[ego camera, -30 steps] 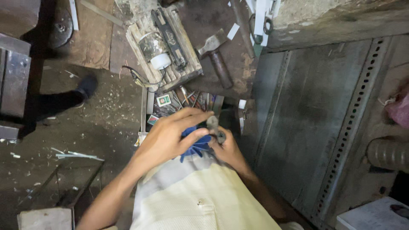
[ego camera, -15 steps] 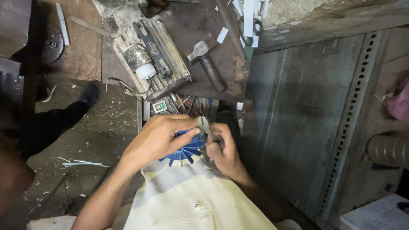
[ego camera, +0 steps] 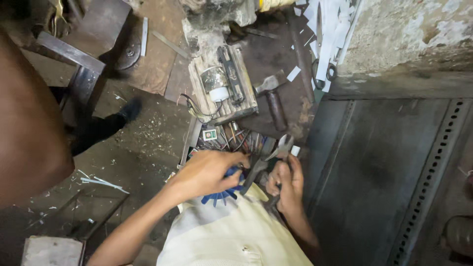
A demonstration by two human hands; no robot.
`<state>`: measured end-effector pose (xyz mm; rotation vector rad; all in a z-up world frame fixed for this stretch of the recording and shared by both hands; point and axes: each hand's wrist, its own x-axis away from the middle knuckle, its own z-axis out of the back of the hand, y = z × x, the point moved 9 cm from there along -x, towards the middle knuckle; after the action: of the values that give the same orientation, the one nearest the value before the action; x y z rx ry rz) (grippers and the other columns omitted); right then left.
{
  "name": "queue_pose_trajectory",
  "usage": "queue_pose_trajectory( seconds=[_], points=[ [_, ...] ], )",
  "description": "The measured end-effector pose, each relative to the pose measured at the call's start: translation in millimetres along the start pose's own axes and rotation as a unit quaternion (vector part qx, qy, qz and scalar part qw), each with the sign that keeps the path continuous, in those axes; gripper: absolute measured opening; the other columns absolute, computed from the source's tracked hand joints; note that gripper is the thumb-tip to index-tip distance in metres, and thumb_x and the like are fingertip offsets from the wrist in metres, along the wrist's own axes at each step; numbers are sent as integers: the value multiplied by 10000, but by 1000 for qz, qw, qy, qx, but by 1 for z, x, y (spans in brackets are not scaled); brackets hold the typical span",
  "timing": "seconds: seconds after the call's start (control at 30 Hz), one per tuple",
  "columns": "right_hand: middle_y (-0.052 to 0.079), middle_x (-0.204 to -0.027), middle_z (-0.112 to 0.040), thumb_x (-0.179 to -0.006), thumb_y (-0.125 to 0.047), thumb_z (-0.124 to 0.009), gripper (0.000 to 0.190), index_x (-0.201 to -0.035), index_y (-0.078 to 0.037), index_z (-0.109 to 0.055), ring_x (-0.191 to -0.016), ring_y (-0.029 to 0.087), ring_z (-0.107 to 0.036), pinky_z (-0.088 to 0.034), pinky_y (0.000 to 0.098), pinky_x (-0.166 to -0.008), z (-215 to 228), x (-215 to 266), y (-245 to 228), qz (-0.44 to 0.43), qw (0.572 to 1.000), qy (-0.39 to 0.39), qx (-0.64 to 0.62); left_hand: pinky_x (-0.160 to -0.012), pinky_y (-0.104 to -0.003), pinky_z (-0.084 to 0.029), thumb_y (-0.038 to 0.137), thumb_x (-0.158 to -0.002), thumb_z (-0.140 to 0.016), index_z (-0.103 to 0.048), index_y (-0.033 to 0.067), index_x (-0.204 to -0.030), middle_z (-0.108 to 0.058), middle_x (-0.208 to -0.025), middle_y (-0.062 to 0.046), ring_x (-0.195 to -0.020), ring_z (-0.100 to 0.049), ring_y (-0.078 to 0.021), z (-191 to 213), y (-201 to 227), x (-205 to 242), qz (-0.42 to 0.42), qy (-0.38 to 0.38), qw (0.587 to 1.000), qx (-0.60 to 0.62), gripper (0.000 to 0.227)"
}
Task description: The person uses pliers and a hammer to shape and secure a blue plastic fan-like component onto a motor shaft. They repeatedly adjust the part's position and tap it into place while working at a cluttered bench.
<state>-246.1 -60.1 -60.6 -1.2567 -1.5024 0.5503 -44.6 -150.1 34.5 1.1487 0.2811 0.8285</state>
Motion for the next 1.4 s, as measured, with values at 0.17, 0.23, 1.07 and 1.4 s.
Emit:
queue_pose_trajectory(
  seconds=[0.17, 0.23, 1.07, 1.4],
  points=[
    [-2, -717, -404, -1069, -227, -491, 305, -1368, -184, -445, -458, 84, -401, -354, 246, -402, -22, 12, 17, -44, 996, 22, -77, -762, -440, -572, 200, -850, -654, -554, -30, -1295, -735, -1010, -217, -889, -731, -386, 2, 14, -4, -147, 17, 979, 141, 511],
    [-4, -692, -404, -1067, -252, -488, 308, -1359, -163, -447, -438, 83, -404, -354, 244, -383, -27, 17, 30, -109, 990, 23, -88, -769, -433, -570, 231, -882, -631, -578, 10, -1309, -730, -944, -218, -863, -741, -377, -22, -4, -11, -59, -79, 988, 122, 483],
    [122, -1266, -625, -915, 14, -735, 391, -1295, -40, -660, -864, 171, -648, -549, 306, -784, -41, -75, -87, 236, 856, -201, 414, -591, -301, -542, 456, -1039, -481, -692, 132, -1108, -706, -884, -20, -704, -671, -126, -179, -163, -96, 258, 53, 708, 655, 392],
    [118, -1096, -673, -1006, 21, -656, 189, -1180, 20, -584, -660, 107, -624, -514, 256, -598, 4, -89, -63, 263, 951, -20, 160, -712, -409, -587, 200, -918, -681, -591, 74, -1279, -706, -1112, -132, -920, -734, -334, -72, -53, -44, 42, 216, 972, 87, 392]
  ],
)
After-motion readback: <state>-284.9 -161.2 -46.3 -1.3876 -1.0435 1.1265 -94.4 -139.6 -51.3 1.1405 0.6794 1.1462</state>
